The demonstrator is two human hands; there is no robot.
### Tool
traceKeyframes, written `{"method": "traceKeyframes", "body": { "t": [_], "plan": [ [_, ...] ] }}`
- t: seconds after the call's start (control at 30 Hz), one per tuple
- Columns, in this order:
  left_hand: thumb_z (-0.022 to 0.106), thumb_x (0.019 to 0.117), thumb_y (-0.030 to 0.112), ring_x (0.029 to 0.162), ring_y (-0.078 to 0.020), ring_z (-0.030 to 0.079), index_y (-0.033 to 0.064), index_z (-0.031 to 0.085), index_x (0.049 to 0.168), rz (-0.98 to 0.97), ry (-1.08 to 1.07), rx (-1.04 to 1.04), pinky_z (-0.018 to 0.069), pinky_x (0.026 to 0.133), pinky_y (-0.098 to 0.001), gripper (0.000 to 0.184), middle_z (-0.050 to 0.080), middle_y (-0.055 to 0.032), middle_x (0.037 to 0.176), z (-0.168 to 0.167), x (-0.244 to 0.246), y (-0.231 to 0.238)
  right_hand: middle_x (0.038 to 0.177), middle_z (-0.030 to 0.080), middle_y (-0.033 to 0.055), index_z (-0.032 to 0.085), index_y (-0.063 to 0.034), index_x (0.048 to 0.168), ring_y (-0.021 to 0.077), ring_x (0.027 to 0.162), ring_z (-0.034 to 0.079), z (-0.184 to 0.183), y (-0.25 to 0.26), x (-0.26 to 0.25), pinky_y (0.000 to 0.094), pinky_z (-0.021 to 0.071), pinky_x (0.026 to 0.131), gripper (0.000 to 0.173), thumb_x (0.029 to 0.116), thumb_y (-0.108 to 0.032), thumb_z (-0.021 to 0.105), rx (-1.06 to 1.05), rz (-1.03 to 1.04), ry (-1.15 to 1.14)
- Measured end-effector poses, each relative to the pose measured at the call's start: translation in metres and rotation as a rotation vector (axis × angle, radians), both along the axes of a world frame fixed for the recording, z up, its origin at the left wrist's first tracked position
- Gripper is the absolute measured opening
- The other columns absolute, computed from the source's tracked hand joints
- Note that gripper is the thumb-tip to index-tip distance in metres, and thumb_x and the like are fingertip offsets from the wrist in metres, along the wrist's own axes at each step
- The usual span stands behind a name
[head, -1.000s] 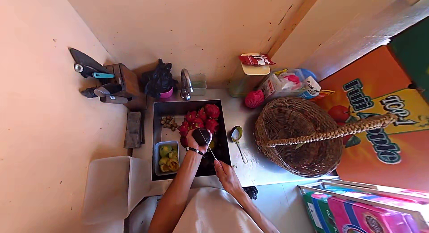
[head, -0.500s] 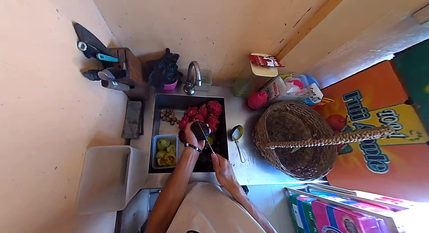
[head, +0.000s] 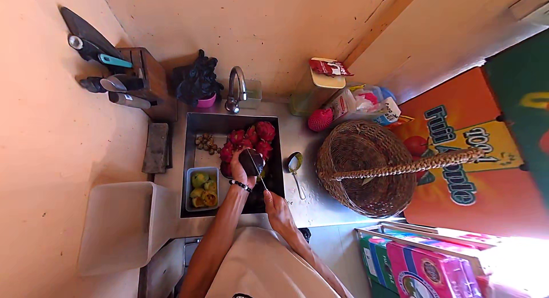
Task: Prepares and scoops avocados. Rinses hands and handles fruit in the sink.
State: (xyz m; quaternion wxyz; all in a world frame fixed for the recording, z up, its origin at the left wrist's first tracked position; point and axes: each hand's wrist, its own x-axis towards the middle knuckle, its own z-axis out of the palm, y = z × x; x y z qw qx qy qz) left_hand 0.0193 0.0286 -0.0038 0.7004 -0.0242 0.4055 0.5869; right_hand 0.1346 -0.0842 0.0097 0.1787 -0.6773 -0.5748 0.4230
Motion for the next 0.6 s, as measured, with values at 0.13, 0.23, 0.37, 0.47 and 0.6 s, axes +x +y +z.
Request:
{"method": "traceKeyframes", "body": {
  "t": [0.13,0.23,0.37,0.47,0.6],
  "plan": [
    [0.034,0.1059,0.037,0.079,-0.0245,0.067,0.0108,0.062,0.109,-0.045,-0.009,0.021,0.0570,0.069,-0.0405,0.038,0.067,-0.0109,0.092,0.006,0.017,-0.011,0.063,0.051,0.0009,0.064,-0.0071,0.085,0.0164,0.060,0.056,0.006,0.010,0.001,0.0405,0.0482,0.061,0.056,0.1102,-0.042,0.029,0.043,-0.045,0.015],
    [0.030,0.1086,0.032,0.083,-0.0226,0.067,0.0101,0.061,0.117,-0.016,0.108,0.171,0.0573,0.072,-0.0399,0.039,0.068,-0.0103,0.095,-0.003,0.018,-0.008,0.064,0.051,0.0010,0.063,-0.0081,0.085,0.0163,0.060,0.055,0.013,0.012,0.003,0.0398,0.0479,0.061,0.056,0.1107,-0.043,0.028,-0.001,-0.049,0.024],
    [0.036,0.1018,0.021,0.095,-0.0186,0.069,0.0097,0.050,0.136,0.016,0.484,0.588,0.0579,0.085,-0.0378,0.039,0.071,-0.0079,0.105,-0.021,0.008,0.002,0.062,0.047,0.0003,0.057,-0.0096,0.078,0.0158,0.056,0.051,0.022,0.007,0.009,0.0384,0.0455,0.057,0.059,0.1109,-0.046,0.024,-0.107,-0.072,0.128],
    [0.046,0.1007,0.034,0.102,-0.0175,0.068,0.0144,0.034,0.149,-0.062,0.641,0.876,0.0561,0.091,-0.0384,0.054,0.071,-0.0037,0.112,-0.006,-0.006,0.014,0.060,0.044,-0.0012,0.055,-0.0113,0.079,0.0137,0.051,0.046,0.042,0.004,0.015,0.0349,0.0420,0.051,0.059,0.1105,-0.049,0.022,-0.157,-0.077,0.267],
    [0.038,0.1007,0.060,0.103,-0.0318,0.069,0.0211,0.035,0.152,-0.147,0.426,0.963,0.0595,0.086,-0.0479,0.065,0.068,-0.0135,0.124,0.036,-0.004,0.031,0.059,0.045,-0.0037,0.059,-0.0107,0.084,0.0094,0.050,0.047,0.051,0.006,0.015,0.0307,0.0426,0.050,0.055,0.1090,-0.048,0.029,0.099,-0.116,0.320]
  ]
}}
